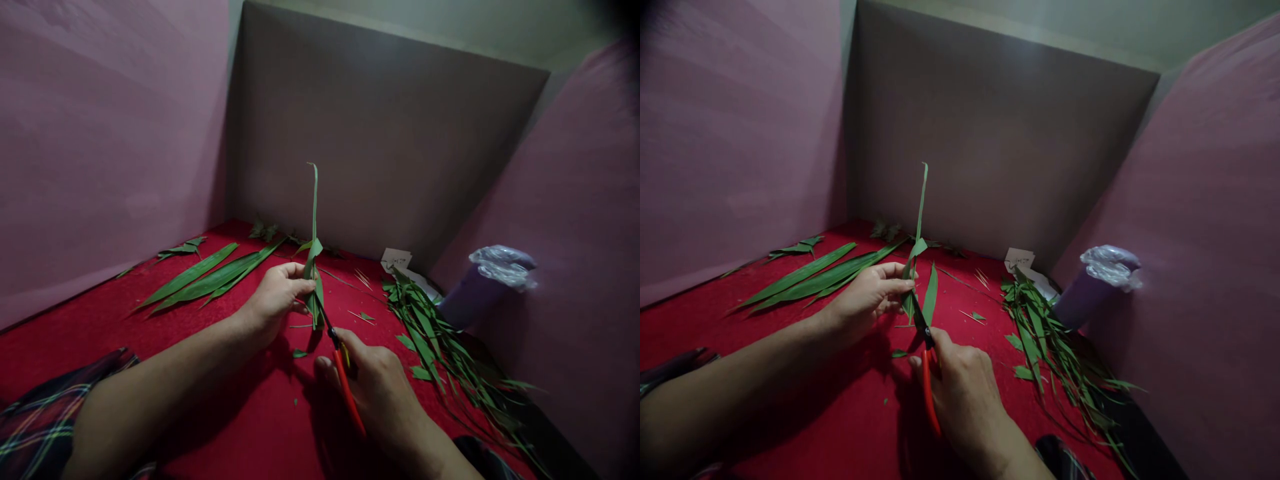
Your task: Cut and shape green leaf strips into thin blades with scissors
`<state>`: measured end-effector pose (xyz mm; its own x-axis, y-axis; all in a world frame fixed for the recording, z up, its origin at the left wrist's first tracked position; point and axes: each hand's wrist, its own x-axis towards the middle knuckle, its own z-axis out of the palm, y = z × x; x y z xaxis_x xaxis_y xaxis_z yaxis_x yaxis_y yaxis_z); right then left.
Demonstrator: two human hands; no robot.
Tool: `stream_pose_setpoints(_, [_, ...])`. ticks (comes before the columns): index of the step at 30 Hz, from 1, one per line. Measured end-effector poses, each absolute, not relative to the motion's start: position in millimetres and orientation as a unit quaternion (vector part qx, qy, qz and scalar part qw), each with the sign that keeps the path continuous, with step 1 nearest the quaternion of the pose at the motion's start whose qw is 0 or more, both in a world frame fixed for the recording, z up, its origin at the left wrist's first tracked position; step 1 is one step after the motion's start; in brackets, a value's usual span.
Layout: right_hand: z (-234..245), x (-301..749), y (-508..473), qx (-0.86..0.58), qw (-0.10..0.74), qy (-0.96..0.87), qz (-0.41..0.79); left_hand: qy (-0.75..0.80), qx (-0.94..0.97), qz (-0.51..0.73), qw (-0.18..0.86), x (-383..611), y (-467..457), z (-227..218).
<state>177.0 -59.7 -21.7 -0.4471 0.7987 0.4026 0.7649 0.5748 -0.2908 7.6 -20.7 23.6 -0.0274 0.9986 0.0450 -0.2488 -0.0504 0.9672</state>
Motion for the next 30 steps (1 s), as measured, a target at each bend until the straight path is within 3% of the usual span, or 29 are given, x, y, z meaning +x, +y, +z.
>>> stream_pose_setpoints(17, [-23.4, 176.0, -62.2, -0.459, 0.234, -0.857, -0.026, 0.432, 0.438, 0.571, 0.543, 9.0, -21.1, 24.4])
stream_pose_setpoints(30, [-21.8, 176.5, -63.3, -0.468, 0.224, -0.855, -0.005, 0.431, 0.445, 0.570, 0.540, 8.1, -20.0, 23.1])
